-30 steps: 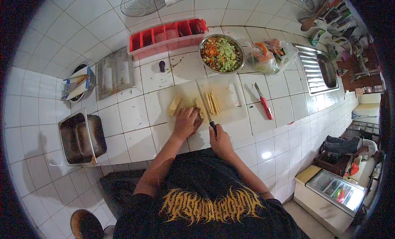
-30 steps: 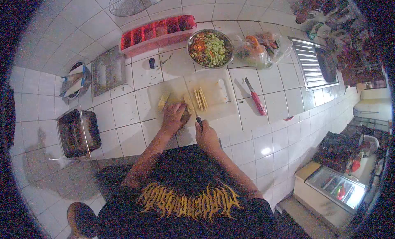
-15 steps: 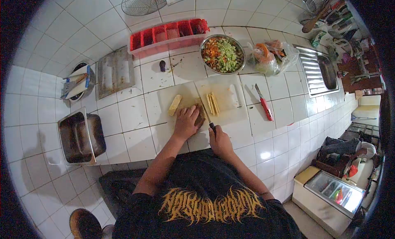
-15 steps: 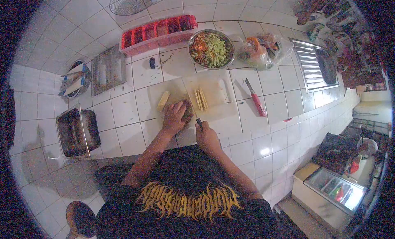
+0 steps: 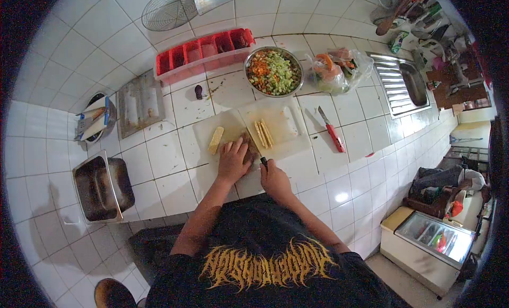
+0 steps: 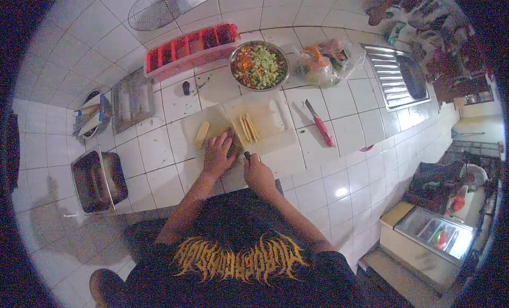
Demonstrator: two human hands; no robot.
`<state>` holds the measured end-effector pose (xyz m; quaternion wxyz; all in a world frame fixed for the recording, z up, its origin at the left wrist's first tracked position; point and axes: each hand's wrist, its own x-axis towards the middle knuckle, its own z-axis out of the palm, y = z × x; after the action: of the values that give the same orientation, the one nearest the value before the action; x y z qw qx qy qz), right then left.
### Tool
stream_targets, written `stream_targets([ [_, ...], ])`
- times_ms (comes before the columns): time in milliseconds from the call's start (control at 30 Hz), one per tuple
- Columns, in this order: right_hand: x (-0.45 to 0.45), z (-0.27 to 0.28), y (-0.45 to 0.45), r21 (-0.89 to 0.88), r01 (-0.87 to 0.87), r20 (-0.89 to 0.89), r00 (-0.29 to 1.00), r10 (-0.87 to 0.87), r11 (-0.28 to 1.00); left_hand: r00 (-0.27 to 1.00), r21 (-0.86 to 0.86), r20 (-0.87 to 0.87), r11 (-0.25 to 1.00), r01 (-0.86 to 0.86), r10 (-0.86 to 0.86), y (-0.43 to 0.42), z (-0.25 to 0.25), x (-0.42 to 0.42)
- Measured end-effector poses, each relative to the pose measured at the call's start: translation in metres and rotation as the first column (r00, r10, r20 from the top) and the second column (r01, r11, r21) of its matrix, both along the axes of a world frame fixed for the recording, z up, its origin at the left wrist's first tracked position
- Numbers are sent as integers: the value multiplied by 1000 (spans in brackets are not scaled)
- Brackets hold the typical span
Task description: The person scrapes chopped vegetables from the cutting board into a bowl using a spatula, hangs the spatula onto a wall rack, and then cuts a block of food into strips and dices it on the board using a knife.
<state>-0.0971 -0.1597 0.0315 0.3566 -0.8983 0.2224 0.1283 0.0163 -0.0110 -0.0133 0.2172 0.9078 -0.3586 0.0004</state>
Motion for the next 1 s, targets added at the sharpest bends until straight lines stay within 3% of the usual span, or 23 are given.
stream_targets([
  [233,-3,9,-3,11,48,-33,998,-48,999,999,-35,-24,999,-32,31,1,-8,0],
  [533,-3,7,2,35,7,-26,1000,-6,999,995,-84,68,994,-66,72,0,-13,-1],
  [1000,13,-2,1,-26,-45,-4,999,45,999,997,-21,-63,999,-38,36,3,-10,1],
])
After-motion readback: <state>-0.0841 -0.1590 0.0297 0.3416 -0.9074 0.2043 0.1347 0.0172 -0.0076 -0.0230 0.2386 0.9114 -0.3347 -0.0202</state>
